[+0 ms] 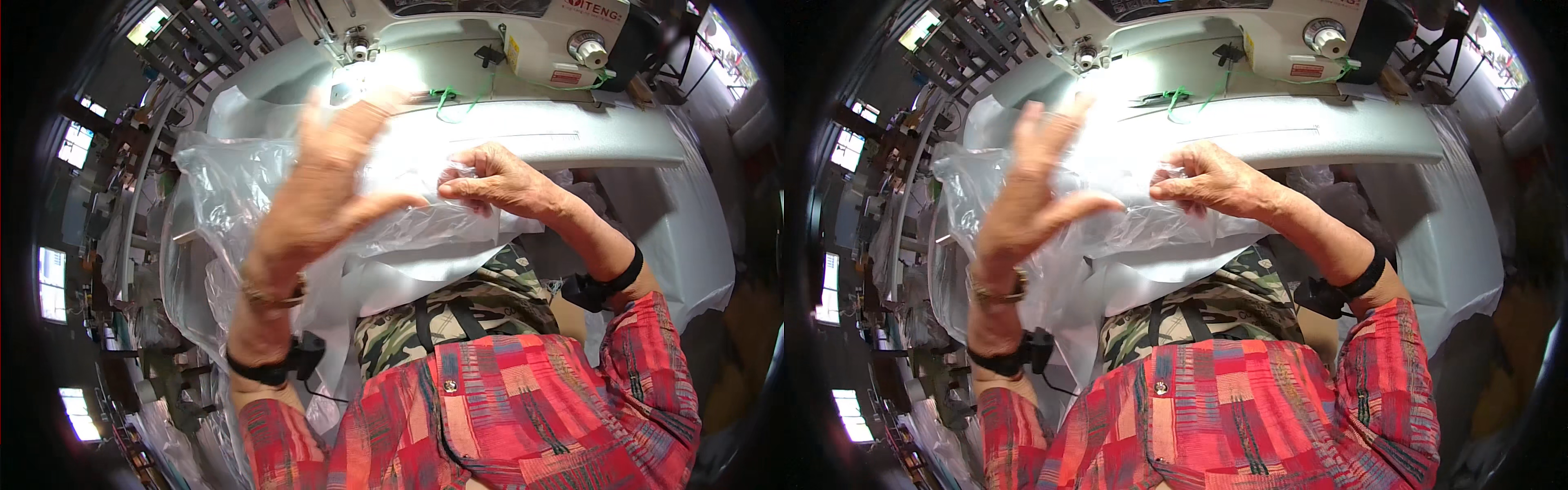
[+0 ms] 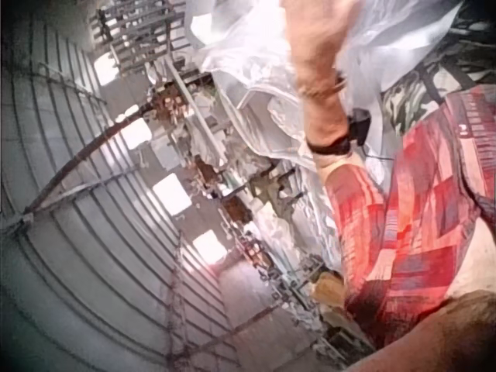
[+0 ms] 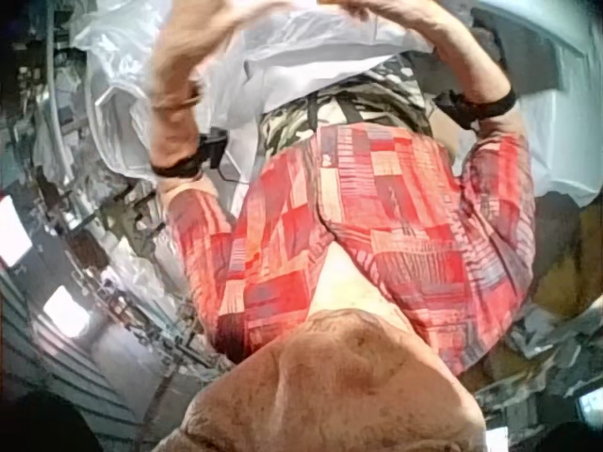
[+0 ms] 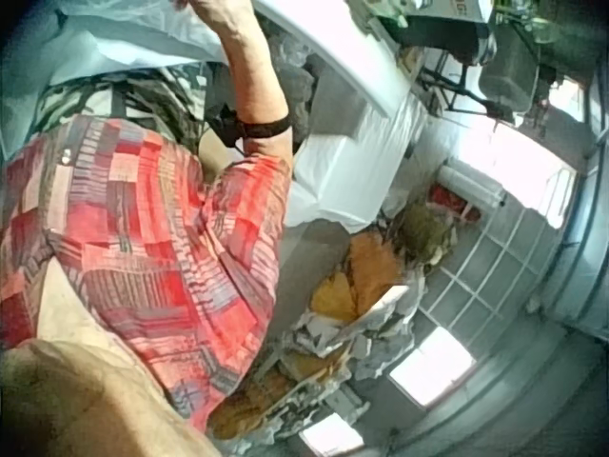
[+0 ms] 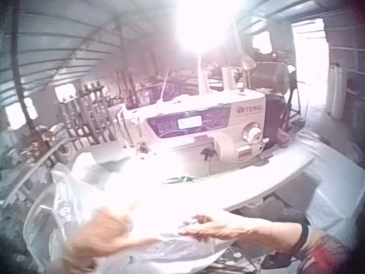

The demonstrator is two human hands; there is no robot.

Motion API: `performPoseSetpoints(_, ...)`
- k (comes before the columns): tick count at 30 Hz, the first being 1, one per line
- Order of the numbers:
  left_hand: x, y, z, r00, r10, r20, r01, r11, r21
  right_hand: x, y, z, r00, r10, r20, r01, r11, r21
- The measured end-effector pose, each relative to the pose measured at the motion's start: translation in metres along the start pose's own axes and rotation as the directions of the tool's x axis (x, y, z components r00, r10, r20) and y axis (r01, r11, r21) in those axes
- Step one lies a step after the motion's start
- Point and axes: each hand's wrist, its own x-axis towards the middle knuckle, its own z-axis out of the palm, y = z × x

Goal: Sewing large white plastic or fabric sheets at an industrial sewing machine workstation.

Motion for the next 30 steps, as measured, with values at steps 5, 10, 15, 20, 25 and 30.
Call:
performPoseSetpoints(5, 0.007, -0.018, 0.023, 0.935, -0.206, 0.288, 0.290, 0.911, -0.292, -0.003, -0.004, -0.004, 1.000, -0.015, -0.001, 0.015, 0.999, -0.040)
performPoseSetpoints(10, -0.009, -0.053, 0.003, 0.900, -0.365, 0.238, 0.436, 0.743, -0.509, -0.018, 0.015, -0.031, 0.943, 0.079, -0.325, -0.019, 0.983, 0.184)
performPoseSetpoints(15, -0.011, -0.059, -0.001, 0.862, -0.452, 0.229, 0.494, 0.649, -0.579, -0.022, 0.038, -0.020, 0.904, 0.075, -0.421, 0.149, 0.867, 0.475)
performPoseSetpoints(20, -0.009, -0.056, -0.001, 0.865, -0.445, 0.233, 0.489, 0.641, -0.591, -0.015, 0.037, 0.007, 0.981, -0.156, -0.116, 0.185, 0.933, 0.308)
performPoseSetpoints(25, -0.008, -0.058, -0.003, 0.850, -0.458, 0.260, 0.516, 0.624, -0.587, 0.001, 0.016, 0.005, 0.939, -0.246, -0.242, 0.265, 0.963, 0.051)
performPoseSetpoints(30, 0.003, -0.063, -0.004, 0.855, -0.503, 0.129, 0.499, 0.727, -0.472, 0.000, 0.009, 0.016, 0.951, -0.207, -0.231, 0.262, 0.935, 0.239)
